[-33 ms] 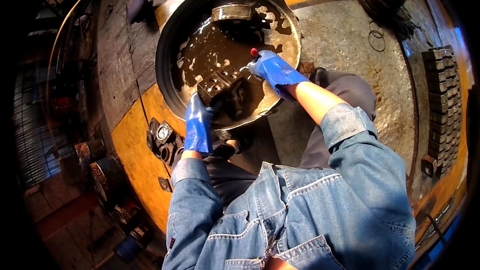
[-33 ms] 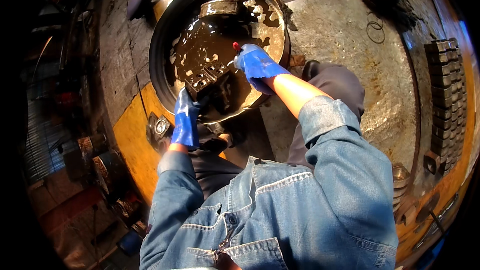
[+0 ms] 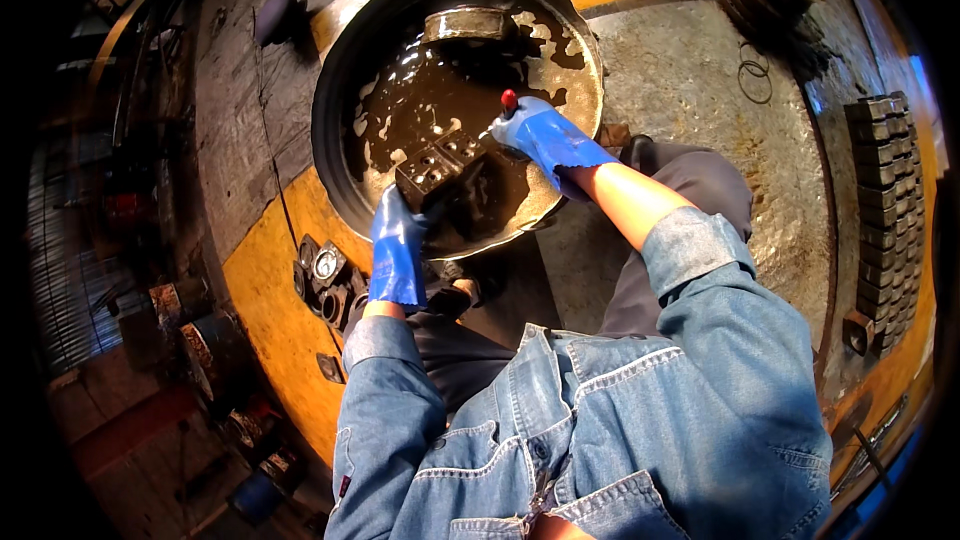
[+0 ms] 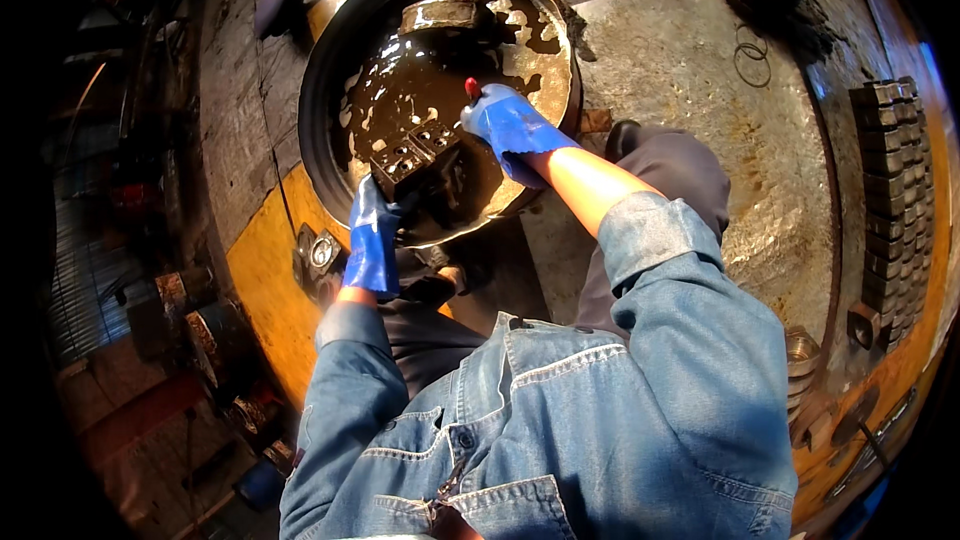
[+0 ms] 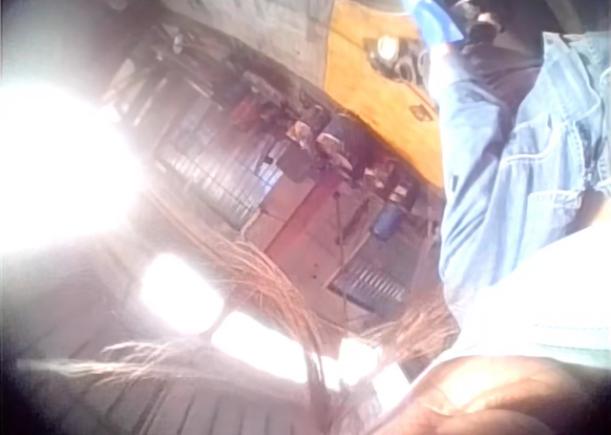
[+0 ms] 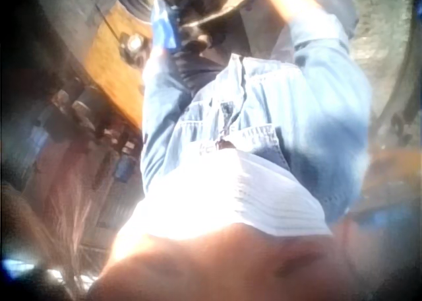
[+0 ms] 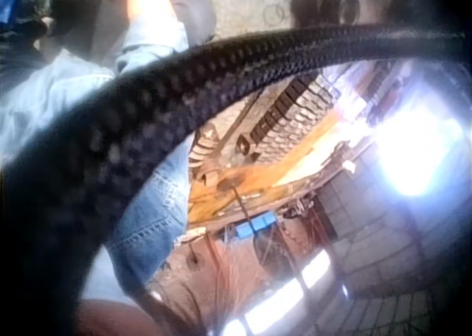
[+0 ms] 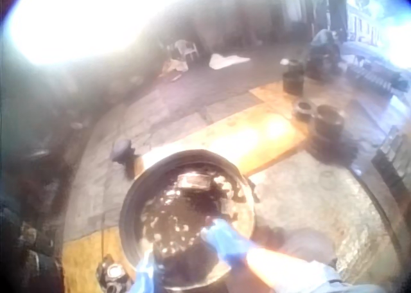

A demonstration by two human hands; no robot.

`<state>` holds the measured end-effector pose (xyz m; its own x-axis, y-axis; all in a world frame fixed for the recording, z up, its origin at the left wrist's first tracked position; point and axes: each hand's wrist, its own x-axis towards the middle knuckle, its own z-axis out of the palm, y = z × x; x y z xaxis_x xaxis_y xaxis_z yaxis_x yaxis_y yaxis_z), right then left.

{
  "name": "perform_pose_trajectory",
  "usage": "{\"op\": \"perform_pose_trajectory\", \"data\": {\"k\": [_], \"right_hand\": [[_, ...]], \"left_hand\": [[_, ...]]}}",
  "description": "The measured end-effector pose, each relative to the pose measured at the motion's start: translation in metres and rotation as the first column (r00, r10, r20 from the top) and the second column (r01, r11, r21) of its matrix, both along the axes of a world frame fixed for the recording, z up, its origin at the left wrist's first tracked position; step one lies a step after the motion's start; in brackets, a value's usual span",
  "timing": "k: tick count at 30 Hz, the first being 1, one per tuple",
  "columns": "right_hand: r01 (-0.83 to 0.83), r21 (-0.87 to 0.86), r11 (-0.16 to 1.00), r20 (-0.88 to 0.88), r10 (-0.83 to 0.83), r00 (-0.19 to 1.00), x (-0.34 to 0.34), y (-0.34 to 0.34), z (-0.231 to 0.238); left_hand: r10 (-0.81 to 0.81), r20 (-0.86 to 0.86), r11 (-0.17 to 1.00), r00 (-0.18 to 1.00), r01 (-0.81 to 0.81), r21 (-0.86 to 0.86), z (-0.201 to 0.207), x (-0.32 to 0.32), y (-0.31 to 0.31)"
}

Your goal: The person cleans various metal components by scrubbing them with a brush inside a large tub of liquid, occasionally lifting the parts to check them before placing them back in the tub or setting them aside on the floor.

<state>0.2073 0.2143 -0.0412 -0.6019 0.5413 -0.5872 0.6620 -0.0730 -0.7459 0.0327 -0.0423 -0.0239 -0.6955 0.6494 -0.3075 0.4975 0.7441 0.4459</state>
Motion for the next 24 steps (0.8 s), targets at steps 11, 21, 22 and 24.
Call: {"op": "perform_pose_trajectory", "data": {"k": [11, 21, 22, 24], "right_hand": [[-0.208, -0.028, 0.978, -0.100, 0.204, 0.974, -0.015, 0.012, -0.013], [-0.066, 0.038, 0.997, -0.093, 0.069, 0.993, -0.010, 0.010, 0.000], [-0.022, 0.100, 0.995, 0.047, 0.017, 0.999, -0.014, 0.008, -0.006], [-0.061, 0.094, 0.994, 0.025, 0.058, 0.998, -0.008, 0.001, -0.003]], "left_hand": [[-0.076, -0.055, 0.997, 0.996, 0.075, -0.008, 0.003, -0.001, 0.007], [-0.033, 0.010, 0.999, 0.999, 0.032, 0.037, -0.011, -0.008, -0.003], [0.004, 0.037, 0.999, 0.999, -0.006, 0.053, -0.020, -0.013, -0.011], [-0.014, 0.006, 0.997, 1.000, 0.014, 0.072, -0.032, -0.020, -0.025]]}}
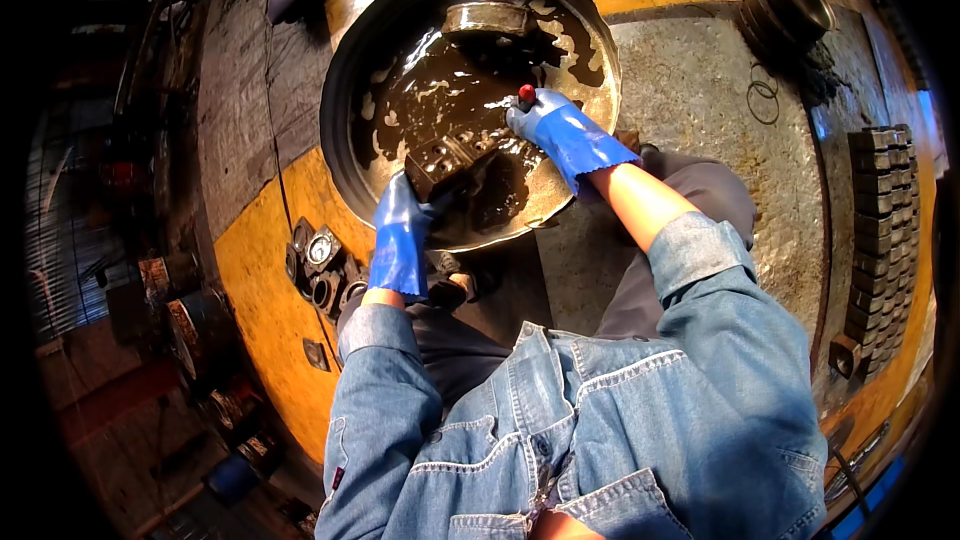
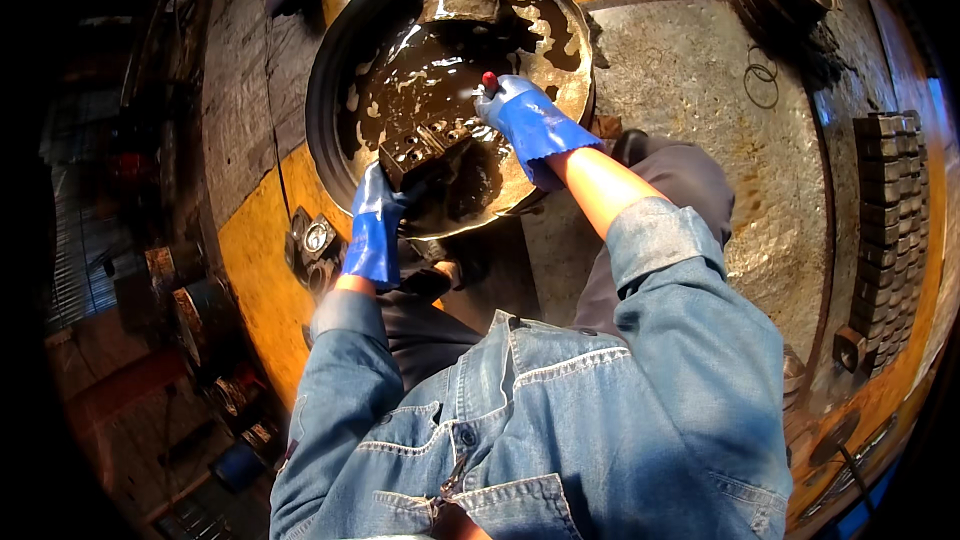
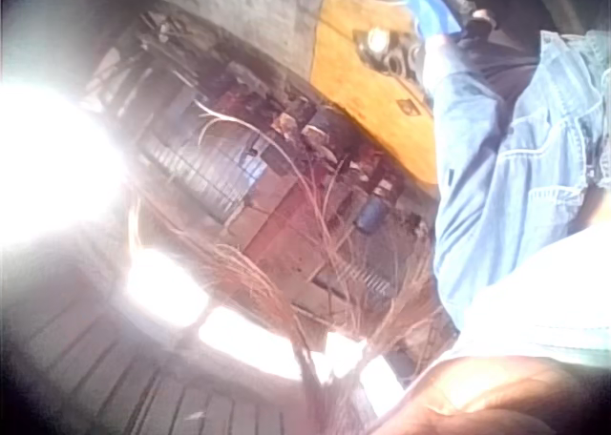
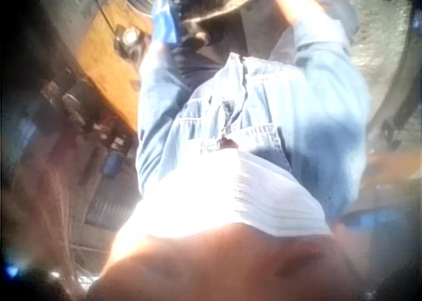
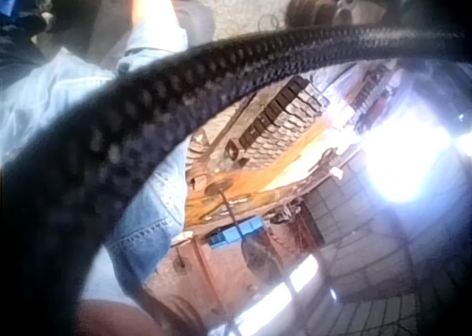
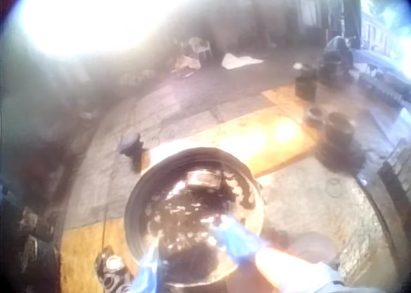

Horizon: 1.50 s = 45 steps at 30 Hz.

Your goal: The person cleans various metal components by scrubbing them with a brush inside a large tub of liquid, occasionally lifting the parts to check them before placing them back in the tub or setting them aside on the floor.

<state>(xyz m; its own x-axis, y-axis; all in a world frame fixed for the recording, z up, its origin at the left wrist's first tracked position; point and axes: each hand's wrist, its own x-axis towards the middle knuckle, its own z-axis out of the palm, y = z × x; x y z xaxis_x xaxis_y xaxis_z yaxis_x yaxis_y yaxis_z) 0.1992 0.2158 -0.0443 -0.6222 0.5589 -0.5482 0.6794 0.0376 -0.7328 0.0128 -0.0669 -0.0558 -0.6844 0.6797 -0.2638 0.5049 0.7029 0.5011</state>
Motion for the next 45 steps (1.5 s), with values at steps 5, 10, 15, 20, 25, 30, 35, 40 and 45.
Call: {"op": "perform_pose_trajectory", "data": {"k": [5, 10, 15, 20, 25, 30, 35, 40, 45], "right_hand": [[-0.066, 0.080, 0.995, 0.189, 0.049, 0.981, -0.013, -0.001, 0.001], [-0.084, -0.105, 0.991, -0.404, 0.034, 0.914, 0.007, -0.022, 0.085], [-0.123, -0.282, 0.951, -0.529, -0.047, 0.848, -0.007, -0.059, 0.086], [-0.212, -0.213, 0.954, -0.420, 0.107, 0.901, -0.015, -0.040, 0.079], [-0.092, -0.257, 0.962, -0.669, -0.108, 0.736, -0.001, -0.065, 0.092], [-0.222, -0.271, 0.937, -0.489, 0.065, 0.870, -0.008, -0.049, 0.065], [-0.122, -0.201, 0.972, -0.325, 0.051, 0.944, -0.006, -0.017, 0.036], [0.006, -0.014, 1.000, -0.007, -0.006, 1.000, 0.007, 0.002, 0.005], [0.030, -0.149, 0.988, -0.242, -0.066, 0.968, 0.004, -0.007, 0.025]], "left_hand": [[-0.192, -0.246, 0.981, 0.950, 0.191, -0.028, 0.005, 0.000, 0.005], [-0.080, -0.099, 0.990, 0.992, 0.067, -0.125, 0.053, 0.032, 0.032], [-0.071, 0.053, 0.997, 0.996, 0.073, -0.035, 0.063, 0.033, 0.038], [-0.078, -0.029, 0.995, 0.997, 0.076, -0.061, 0.049, 0.024, 0.029], [-0.094, -0.001, 0.993, 0.996, 0.094, -0.075, 0.057, 0.029, 0.041], [0.003, 0.058, 1.000, 0.998, -0.004, 0.012, 0.039, 0.022, 0.029], [-0.049, 0.044, 0.998, 0.998, 0.051, -0.038, 0.037, 0.025, 0.028], [-0.109, -0.141, 0.986, 0.984, 0.089, -0.137, 0.019, 0.008, 0.018], [-0.037, -0.038, 0.986, 0.999, 0.030, -0.166, 0.027, 0.012, 0.023]]}}
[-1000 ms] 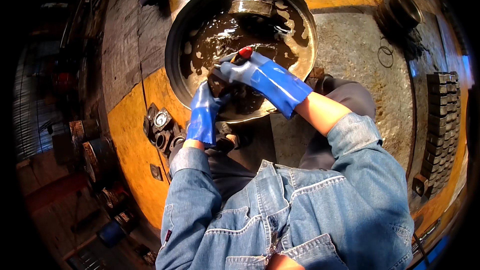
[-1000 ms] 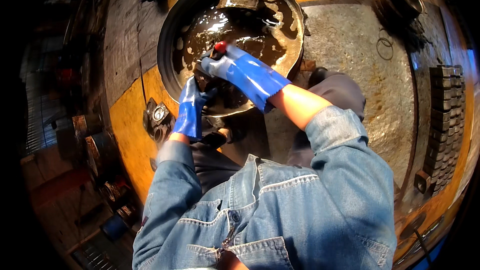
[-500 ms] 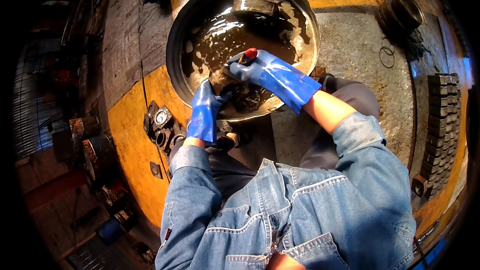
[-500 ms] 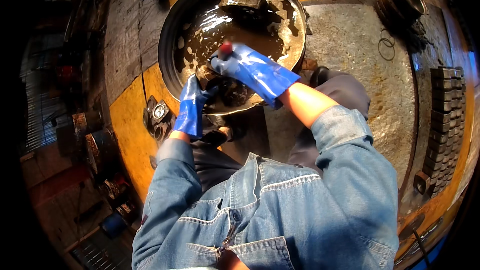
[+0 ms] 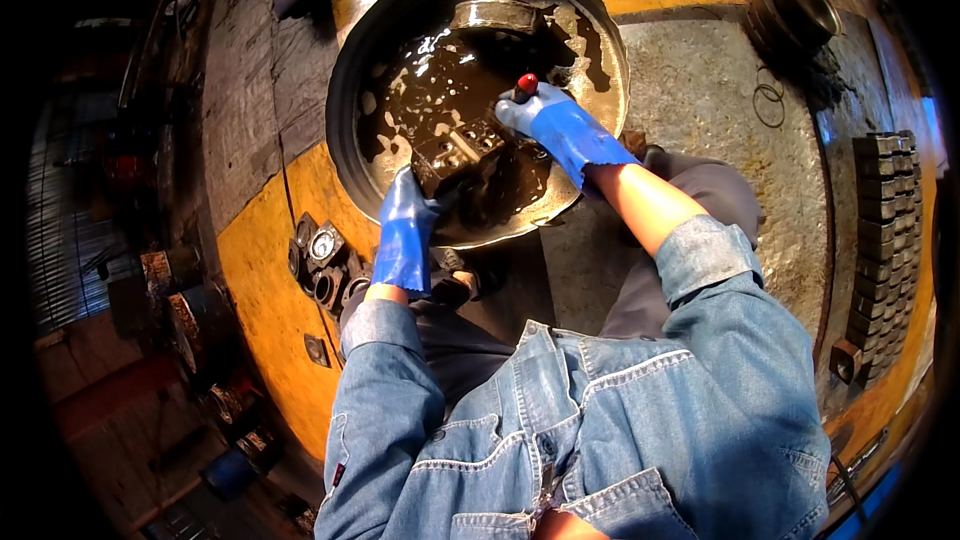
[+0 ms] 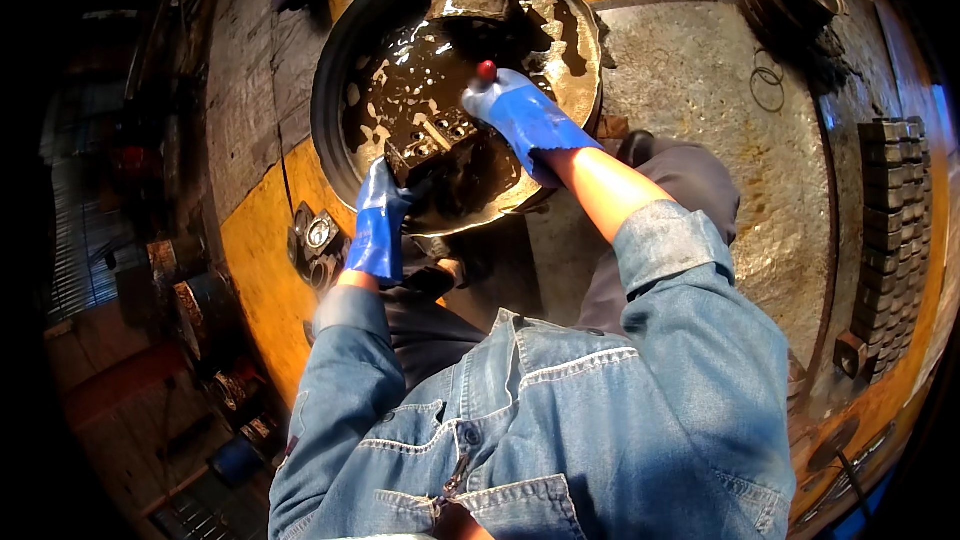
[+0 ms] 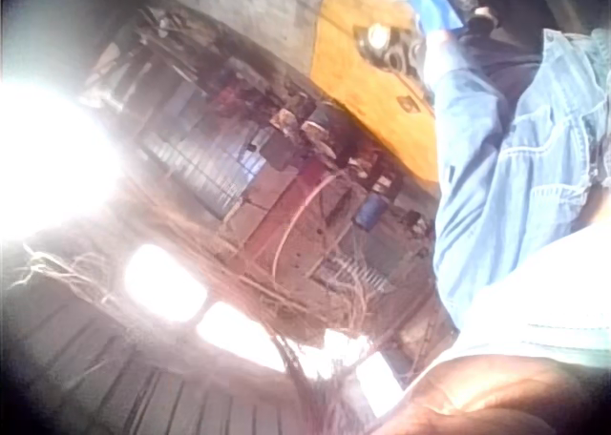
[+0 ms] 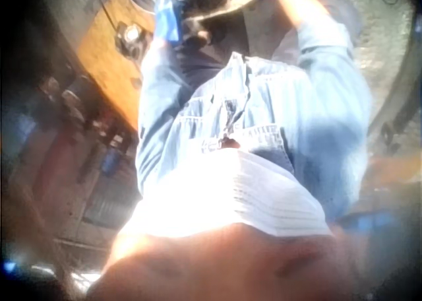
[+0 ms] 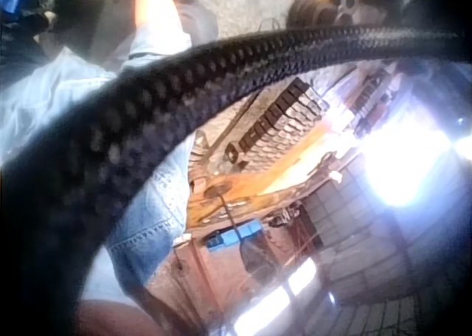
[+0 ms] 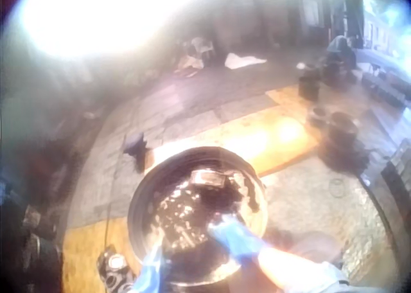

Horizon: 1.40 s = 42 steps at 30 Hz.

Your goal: The person cleans various metal components by scrubbing them with a brush inside a large tub of liquid, occasionally lifting the parts to check them before placing them back in the tub or setting them aside on the floor.

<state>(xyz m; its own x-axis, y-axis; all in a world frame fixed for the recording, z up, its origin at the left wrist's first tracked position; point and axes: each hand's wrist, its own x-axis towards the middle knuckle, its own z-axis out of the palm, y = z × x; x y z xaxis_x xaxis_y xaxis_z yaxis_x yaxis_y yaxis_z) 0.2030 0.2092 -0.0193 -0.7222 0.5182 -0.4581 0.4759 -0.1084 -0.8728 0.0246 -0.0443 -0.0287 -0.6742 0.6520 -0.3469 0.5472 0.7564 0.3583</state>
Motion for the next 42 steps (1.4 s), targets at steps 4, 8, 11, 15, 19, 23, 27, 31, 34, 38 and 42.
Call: {"op": "perform_pose_trajectory", "data": {"k": [4, 8, 11, 15, 19, 23, 27, 31, 34, 38, 42], "right_hand": [[-0.019, -0.069, 0.997, -0.257, 0.001, 0.966, 0.031, -0.020, 0.051], [-0.094, 0.183, 0.979, -0.046, 0.105, 0.993, 0.016, 0.001, -0.006], [-0.082, 0.037, 0.996, 0.184, 0.073, 0.980, 0.009, 0.021, -0.011], [0.048, 0.165, 0.985, 0.209, -0.082, 0.975, 0.014, 0.033, -0.011], [0.277, 0.491, 0.826, 0.085, -0.362, 0.928, 0.000, 0.023, 0.029], [0.169, 0.316, 0.934, 0.028, -0.187, 0.982, -0.007, 0.023, 0.009], [-0.065, 0.167, 0.984, -0.027, 0.071, 0.997, 0.015, 0.000, -0.006], [-0.304, 0.243, 0.921, -0.190, 0.353, 0.916, 0.014, -0.024, -0.044], [-0.297, 0.095, 0.950, -0.388, 0.310, 0.868, -0.007, -0.044, -0.096], [-0.318, -0.118, 0.941, -0.479, 0.227, 0.848, -0.031, -0.052, -0.133], [-0.365, -0.059, 0.929, -0.357, 0.321, 0.877, -0.016, -0.060, -0.109]], "left_hand": [[-0.031, 0.005, 0.999, 1.000, 0.031, -0.027, 0.025, 0.015, 0.014], [-0.084, -0.092, 0.996, 0.992, 0.085, 0.007, 0.004, 0.003, 0.004], [-0.028, -0.033, 0.995, 0.999, 0.025, -0.101, 0.013, 0.003, 0.010], [-0.066, -0.083, 0.976, 0.994, 0.047, -0.215, 0.033, 0.018, 0.035], [-0.065, 0.059, 0.994, 0.996, 0.069, -0.082, 0.032, 0.016, 0.046], [0.019, 0.146, 0.998, 0.989, -0.027, 0.054, 0.039, 0.033, 0.085], [-0.432, -0.199, 0.893, 0.880, 0.448, 0.041, 0.041, 0.038, 0.091], [-0.510, -0.128, 0.832, 0.851, 0.525, 0.177, -0.004, 0.023, 0.079], [-0.056, 0.580, 0.942, 0.813, -0.150, 0.302, -0.028, 0.007, 0.062], [-0.091, 0.565, 0.953, 0.820, -0.093, 0.287, -0.043, -0.040, 0.034], [-0.174, 0.535, 0.917, 0.827, -0.062, 0.395, -0.018, -0.006, 0.006]]}}
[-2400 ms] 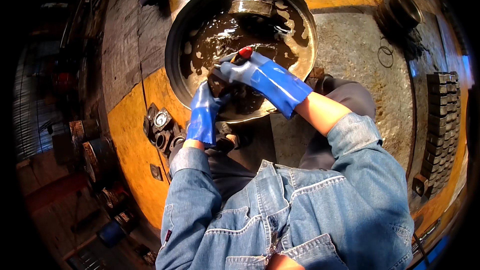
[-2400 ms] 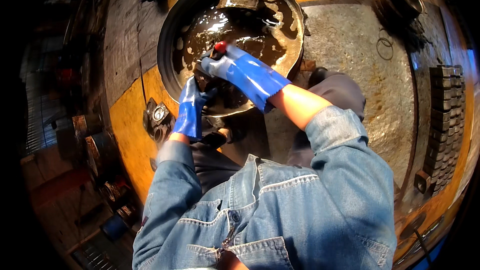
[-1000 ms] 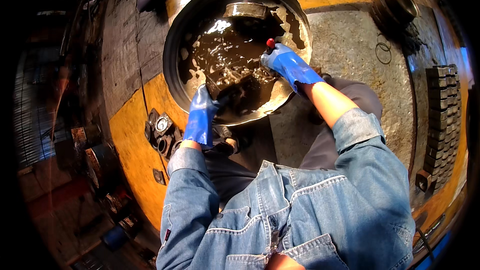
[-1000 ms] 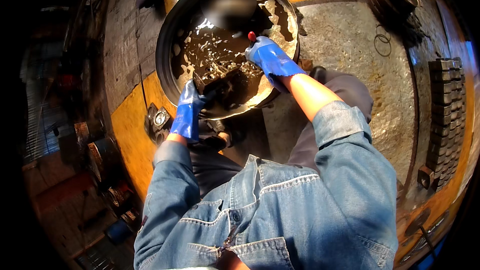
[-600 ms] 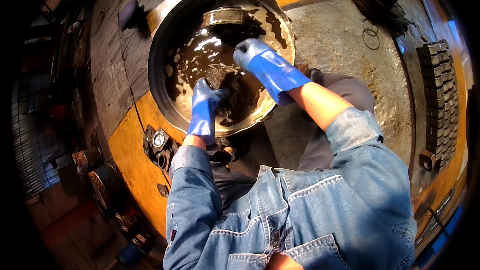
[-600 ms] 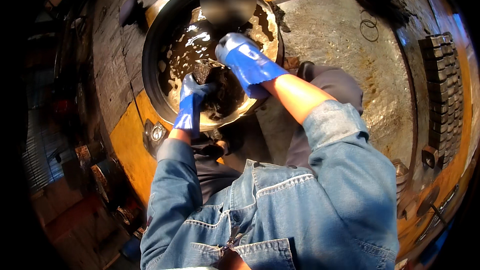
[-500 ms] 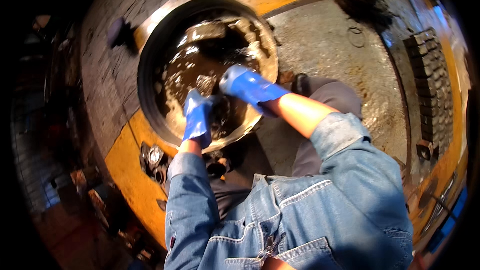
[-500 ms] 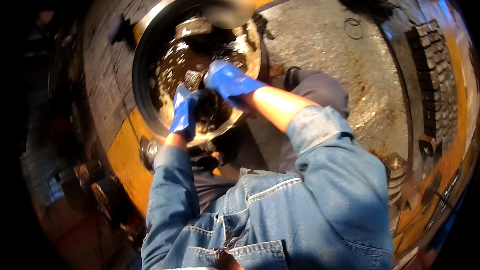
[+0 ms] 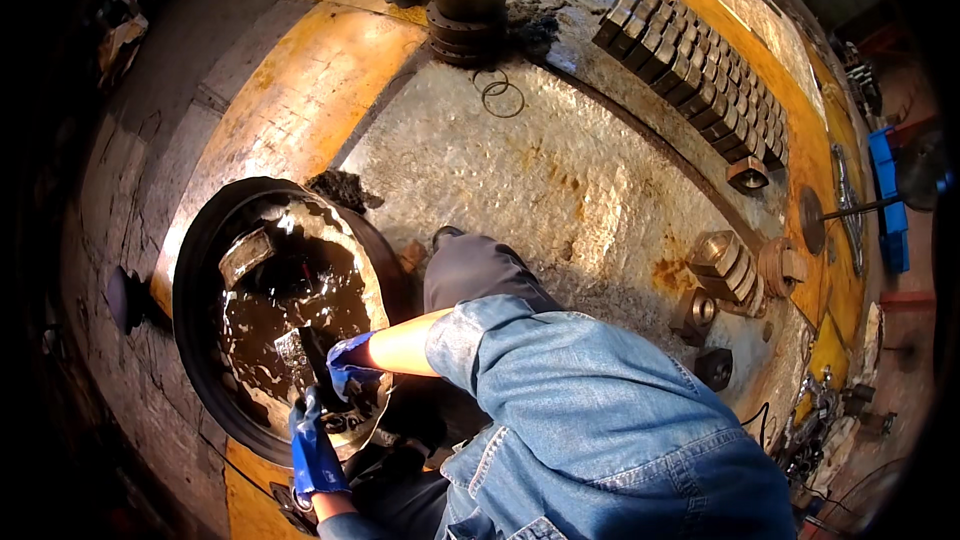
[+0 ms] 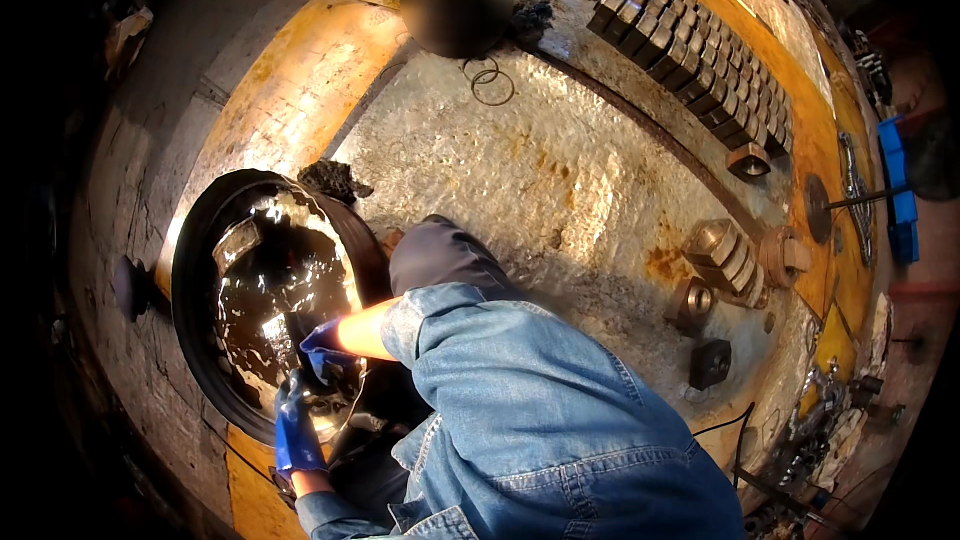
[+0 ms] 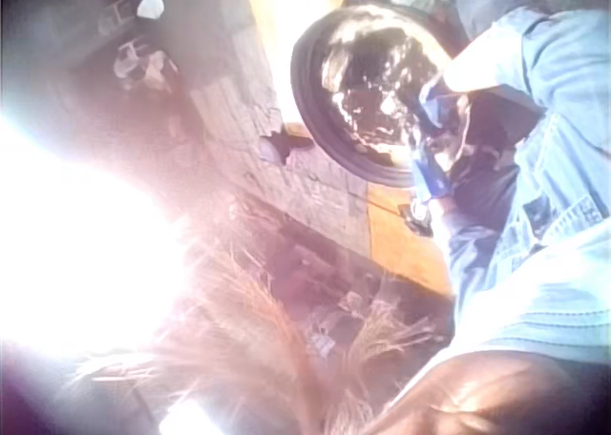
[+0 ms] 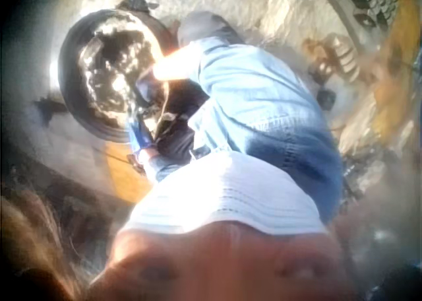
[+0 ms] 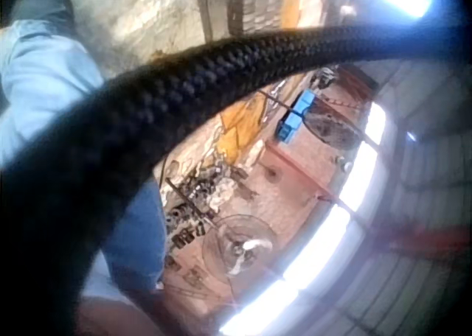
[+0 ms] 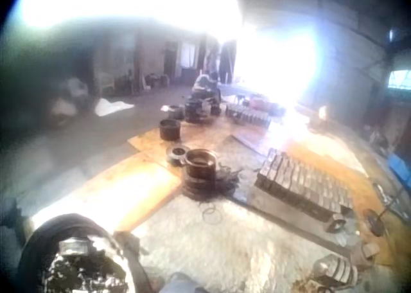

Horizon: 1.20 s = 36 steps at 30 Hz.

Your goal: The person cleans various metal components by scrubbing them with a brush inside a large tub of liquid, occasionally lifting the parts to check them before placing them back in the tub or setting them aside on the floor.

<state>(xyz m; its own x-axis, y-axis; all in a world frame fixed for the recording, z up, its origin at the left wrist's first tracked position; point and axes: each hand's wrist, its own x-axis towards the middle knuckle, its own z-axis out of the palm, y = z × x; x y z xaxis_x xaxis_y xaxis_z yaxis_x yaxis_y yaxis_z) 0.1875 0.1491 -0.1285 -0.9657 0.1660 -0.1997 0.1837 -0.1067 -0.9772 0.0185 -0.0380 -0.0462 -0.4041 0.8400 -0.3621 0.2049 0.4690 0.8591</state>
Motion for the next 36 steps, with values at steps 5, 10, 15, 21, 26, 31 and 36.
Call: {"op": "perform_pose_trajectory", "data": {"k": [5, 10, 15, 21, 26, 31, 36], "right_hand": [[-0.117, -0.278, 0.953, 0.118, 0.155, 0.981, 0.022, -0.018, 0.059], [0.014, 0.148, 0.989, -0.417, 0.050, 0.907, 0.058, 0.008, 0.096], [0.028, 0.240, 0.970, -0.231, 0.029, 0.972, 0.068, 0.026, 0.139], [0.185, -0.475, 0.860, 0.142, -0.133, 0.981, 0.022, 0.015, 0.086], [0.263, -0.293, 0.919, 0.349, -0.153, 0.924, -0.015, 0.009, 0.099], [0.195, -0.121, 0.973, 0.263, -0.158, 0.952, -0.008, -0.006, 0.139], [-0.072, 0.267, 0.961, 0.354, -0.028, 0.935, -0.003, -0.009, 0.200]], "left_hand": [[0.163, 0.134, 0.983, 0.977, -0.172, 0.065, 0.026, 0.031, -0.012], [0.244, 0.253, 0.965, 0.936, -0.260, 0.033, 0.065, 0.054, 0.030], [0.246, 0.472, 0.959, 0.847, -0.283, 0.008, 0.069, 0.032, 0.039], [0.367, 0.561, 0.887, 0.742, -0.461, 0.030, -0.008, 0.021, 0.043], [0.420, 0.888, 0.723, 0.186, -0.660, -0.203, -0.012, 0.012, 0.054], [0.275, 0.960, 0.688, -0.058, -0.686, -0.239, 0.010, 0.021, 0.036], [0.166, 0.462, 0.857, 0.871, -0.359, 0.369, 0.055, 0.044, 0.004]]}}
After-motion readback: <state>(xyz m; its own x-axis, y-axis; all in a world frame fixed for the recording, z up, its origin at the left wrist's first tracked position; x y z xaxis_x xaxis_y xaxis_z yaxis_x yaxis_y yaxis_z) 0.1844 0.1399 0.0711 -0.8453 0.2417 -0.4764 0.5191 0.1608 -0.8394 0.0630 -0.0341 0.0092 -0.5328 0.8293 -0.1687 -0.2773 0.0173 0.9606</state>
